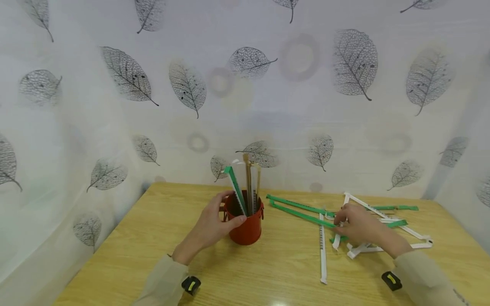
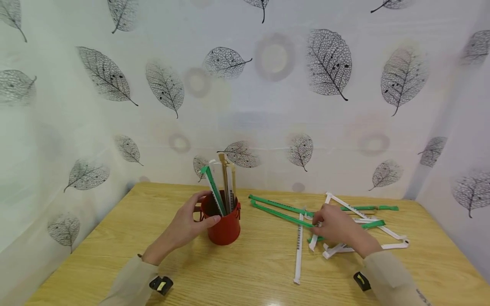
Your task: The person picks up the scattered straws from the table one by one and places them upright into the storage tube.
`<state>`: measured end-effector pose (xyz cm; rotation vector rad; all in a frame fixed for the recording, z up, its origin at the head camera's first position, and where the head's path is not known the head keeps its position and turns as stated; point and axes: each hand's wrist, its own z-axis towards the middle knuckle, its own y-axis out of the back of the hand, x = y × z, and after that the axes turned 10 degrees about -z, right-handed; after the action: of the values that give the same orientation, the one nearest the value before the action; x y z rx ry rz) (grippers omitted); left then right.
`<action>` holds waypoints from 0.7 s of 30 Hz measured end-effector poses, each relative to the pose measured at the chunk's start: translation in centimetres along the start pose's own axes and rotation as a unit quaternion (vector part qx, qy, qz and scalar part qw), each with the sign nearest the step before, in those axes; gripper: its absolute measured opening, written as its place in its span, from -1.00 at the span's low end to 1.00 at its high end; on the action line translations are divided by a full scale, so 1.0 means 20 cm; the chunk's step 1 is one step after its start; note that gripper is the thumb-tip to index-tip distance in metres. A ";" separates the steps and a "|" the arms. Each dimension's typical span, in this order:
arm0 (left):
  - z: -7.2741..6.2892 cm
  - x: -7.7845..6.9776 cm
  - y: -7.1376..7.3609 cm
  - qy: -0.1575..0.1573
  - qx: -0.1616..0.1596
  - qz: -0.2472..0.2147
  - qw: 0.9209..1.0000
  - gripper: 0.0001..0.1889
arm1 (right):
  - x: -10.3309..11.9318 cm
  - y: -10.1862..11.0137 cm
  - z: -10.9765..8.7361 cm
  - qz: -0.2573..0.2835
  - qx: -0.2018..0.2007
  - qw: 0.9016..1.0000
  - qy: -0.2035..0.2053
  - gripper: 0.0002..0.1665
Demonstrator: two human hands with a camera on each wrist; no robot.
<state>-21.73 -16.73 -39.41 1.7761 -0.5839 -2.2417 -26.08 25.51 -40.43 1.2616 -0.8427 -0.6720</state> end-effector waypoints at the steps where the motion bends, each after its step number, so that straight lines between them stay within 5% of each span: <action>1: 0.00 0.00 0.00 0.001 0.000 0.000 1.000 -0.17 | 0.00 -0.01 0.00 -0.003 0.002 1.000 -0.002 -0.94; 6: 0.00 -0.01 0.00 -0.001 -0.001 -0.001 1.000 -0.17 | 0.00 0.02 -0.01 0.000 -0.017 1.000 -0.013 -0.93; 11: 0.00 -0.02 0.00 -0.003 -0.002 -0.001 1.000 -0.17 | 0.01 0.09 -0.03 0.005 -0.087 0.996 -0.026 -0.89; 17: 0.00 -0.02 0.00 -0.005 -0.002 -0.004 1.000 -0.17 | 0.02 0.16 -0.06 -0.004 -0.217 0.976 -0.006 -0.77; 21: -0.01 -0.02 0.00 -0.006 -0.003 -0.004 1.000 -0.18 | 0.04 0.20 -0.09 0.034 -0.245 0.969 -0.019 -0.76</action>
<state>-21.53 -16.55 -39.15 1.7658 -0.5743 -2.2585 -24.22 26.49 -36.46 0.7718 -0.6906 -0.7922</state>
